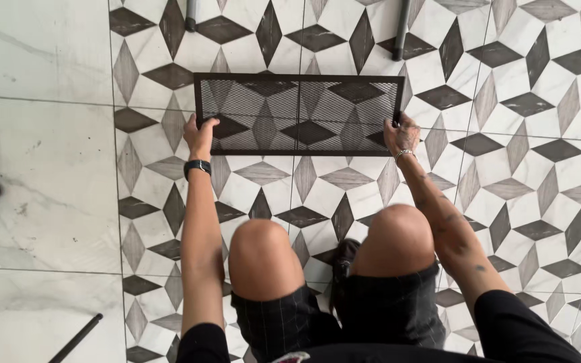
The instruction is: The person assembles a black metal mesh shelving unit. They attach a mesh shelf to the frame and secure it by tightening multiple screws with an Allen key. The person moves around the unit to access different fastening points.
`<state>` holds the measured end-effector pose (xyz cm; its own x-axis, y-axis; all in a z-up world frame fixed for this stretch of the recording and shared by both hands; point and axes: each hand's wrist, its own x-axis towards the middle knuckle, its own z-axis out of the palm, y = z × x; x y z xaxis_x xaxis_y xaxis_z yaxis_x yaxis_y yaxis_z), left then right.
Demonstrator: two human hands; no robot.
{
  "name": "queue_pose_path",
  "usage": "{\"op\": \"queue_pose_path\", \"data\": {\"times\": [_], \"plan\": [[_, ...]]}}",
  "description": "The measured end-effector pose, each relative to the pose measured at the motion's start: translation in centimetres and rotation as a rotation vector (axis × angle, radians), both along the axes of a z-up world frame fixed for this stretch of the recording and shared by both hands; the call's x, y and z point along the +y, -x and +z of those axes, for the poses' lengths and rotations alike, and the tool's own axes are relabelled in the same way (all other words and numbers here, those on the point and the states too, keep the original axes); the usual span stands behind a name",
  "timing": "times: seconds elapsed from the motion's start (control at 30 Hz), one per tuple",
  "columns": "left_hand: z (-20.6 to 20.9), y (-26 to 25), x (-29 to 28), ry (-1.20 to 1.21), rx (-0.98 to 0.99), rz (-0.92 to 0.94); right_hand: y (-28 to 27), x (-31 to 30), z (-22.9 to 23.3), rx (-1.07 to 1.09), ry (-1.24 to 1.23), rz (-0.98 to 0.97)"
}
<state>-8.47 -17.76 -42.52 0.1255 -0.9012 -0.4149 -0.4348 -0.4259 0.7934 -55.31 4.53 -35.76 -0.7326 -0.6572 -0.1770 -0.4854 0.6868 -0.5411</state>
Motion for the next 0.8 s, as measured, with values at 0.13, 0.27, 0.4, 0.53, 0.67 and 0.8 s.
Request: {"op": "queue_pose_path", "data": {"times": [0.13, 0.27, 0.4, 0.53, 0.67, 0.8], "plan": [[0.6, 0.6, -0.1, -0.019, -0.02, -0.108, -1.3, -0.2, 2.2, 0.159, -0.037, 0.068], [3.4, 0.4, 1.3, 0.04, 0.061, -0.129, -3.7, -0.5, 6.7, 0.157, 0.141, 0.059], [10.5, 1.2, 5.0, -0.059, 0.218, -0.037, -5.7, 0.6, 13.5, 0.078, 0.16, 0.228], [21.7, 0.7, 11.3, 0.123, 0.068, -0.26, -8.3, 3.0, 21.9, -0.077, -0.021, 0.267], [34.6, 0.4, 17.8, 0.067, 0.241, -0.018, -10.5, 5.1, 31.6, -0.25, -0.277, 0.35], [47.8, -0.1, 25.4, -0.206, 0.291, 0.197, -13.4, 8.0, 43.9, -0.321, -0.045, 0.623]]}}
